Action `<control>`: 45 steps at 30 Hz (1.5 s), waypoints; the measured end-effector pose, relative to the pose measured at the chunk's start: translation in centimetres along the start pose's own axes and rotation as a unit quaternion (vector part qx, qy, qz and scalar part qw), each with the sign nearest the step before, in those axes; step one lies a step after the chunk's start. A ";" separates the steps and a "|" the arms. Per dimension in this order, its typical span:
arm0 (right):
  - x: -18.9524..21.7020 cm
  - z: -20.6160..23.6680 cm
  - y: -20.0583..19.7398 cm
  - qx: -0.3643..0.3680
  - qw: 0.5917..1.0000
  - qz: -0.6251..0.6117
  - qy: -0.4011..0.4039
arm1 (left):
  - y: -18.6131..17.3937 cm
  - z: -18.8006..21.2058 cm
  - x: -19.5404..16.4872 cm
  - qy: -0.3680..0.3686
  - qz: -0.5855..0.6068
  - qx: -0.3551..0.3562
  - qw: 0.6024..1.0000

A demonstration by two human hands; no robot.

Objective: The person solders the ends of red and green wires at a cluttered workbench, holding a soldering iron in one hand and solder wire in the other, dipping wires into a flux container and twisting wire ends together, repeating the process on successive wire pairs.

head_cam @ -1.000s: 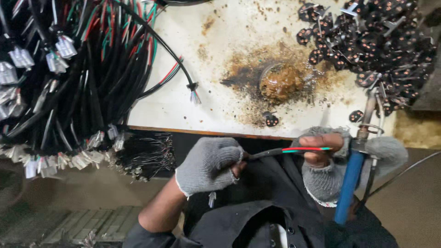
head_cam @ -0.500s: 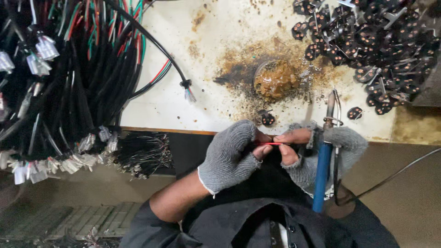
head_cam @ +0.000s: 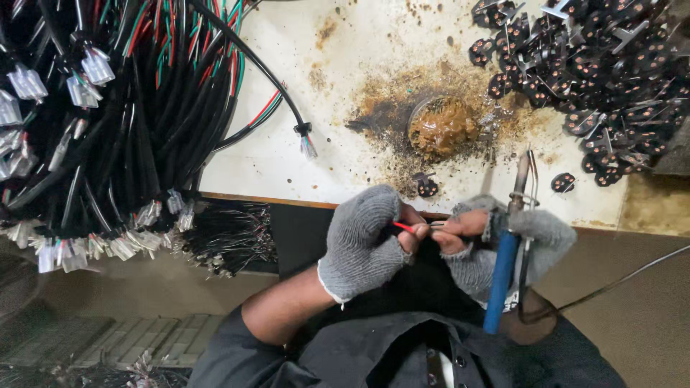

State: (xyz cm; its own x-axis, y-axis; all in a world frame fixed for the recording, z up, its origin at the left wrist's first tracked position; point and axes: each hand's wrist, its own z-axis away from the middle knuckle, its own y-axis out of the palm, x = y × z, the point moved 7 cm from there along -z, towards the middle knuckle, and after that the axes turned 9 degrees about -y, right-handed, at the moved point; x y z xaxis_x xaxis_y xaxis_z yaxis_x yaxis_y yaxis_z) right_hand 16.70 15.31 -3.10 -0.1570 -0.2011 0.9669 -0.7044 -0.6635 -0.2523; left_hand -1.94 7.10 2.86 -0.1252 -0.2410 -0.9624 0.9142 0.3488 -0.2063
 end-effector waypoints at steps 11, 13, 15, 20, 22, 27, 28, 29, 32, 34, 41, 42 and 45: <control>4.6 -4.4 -1.3 -0.051 0.979 0.139 -0.139 | -3.2 -5.1 -1.5 0.048 -0.097 -0.124 0.986; 5.2 -4.8 -0.9 -0.040 0.969 0.181 -0.166 | -2.9 -5.4 -1.3 0.026 -0.107 -0.112 0.988; 3.7 -4.9 -1.6 -0.083 0.993 0.071 -0.047 | -2.6 -5.5 -1.1 0.008 -0.113 -0.106 0.988; 5.6 -5.2 -0.3 0.016 0.965 0.213 -0.153 | -2.4 -5.3 -0.6 0.001 -0.159 -0.111 0.981; 3.2 -5.4 -0.5 -0.030 0.998 -0.017 0.043 | -2.4 -5.3 -0.9 0.034 -0.146 -0.134 0.980; 3.3 -5.7 -0.2 -0.071 0.989 -0.083 0.098 | -2.6 -4.8 -1.4 0.048 -0.176 -0.149 0.972; 5.3 -6.2 -0.3 -0.016 0.994 0.103 -0.038 | -2.9 -4.4 -1.6 0.062 -0.165 -0.141 0.974; 7.0 -6.0 0.2 0.036 0.942 0.285 -0.172 | -3.0 -3.9 -1.9 0.077 -0.155 -0.133 0.976; 6.0 -4.9 -1.7 0.046 0.979 0.152 -0.127 | -1.8 -3.5 -0.8 0.020 -0.116 0.005 0.993; 5.4 -3.7 -2.4 0.047 0.957 0.253 -0.135 | -1.3 -3.3 -0.7 0.030 -0.200 0.003 0.979; 3.9 -0.9 -2.7 0.030 0.931 0.207 -0.300 | -0.5 -3.4 -0.2 0.026 -0.268 0.006 0.963; 3.6 -0.8 -2.7 0.039 0.929 0.207 -0.305 | -0.4 -3.5 -0.1 0.021 -0.274 0.011 0.962; 2.8 -0.6 -2.5 0.070 0.922 0.203 -0.322 | -0.2 -3.5 -0.1 0.009 -0.292 0.015 0.956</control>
State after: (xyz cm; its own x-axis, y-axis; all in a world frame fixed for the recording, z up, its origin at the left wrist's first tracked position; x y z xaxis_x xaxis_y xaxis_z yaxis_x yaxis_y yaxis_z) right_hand 17.53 16.83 0.26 0.0874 -0.8094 0.5807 -0.5752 -0.5169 -0.6340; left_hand -3.48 10.25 2.35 -0.6241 -0.3702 -0.6880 0.6973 0.1333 -0.7043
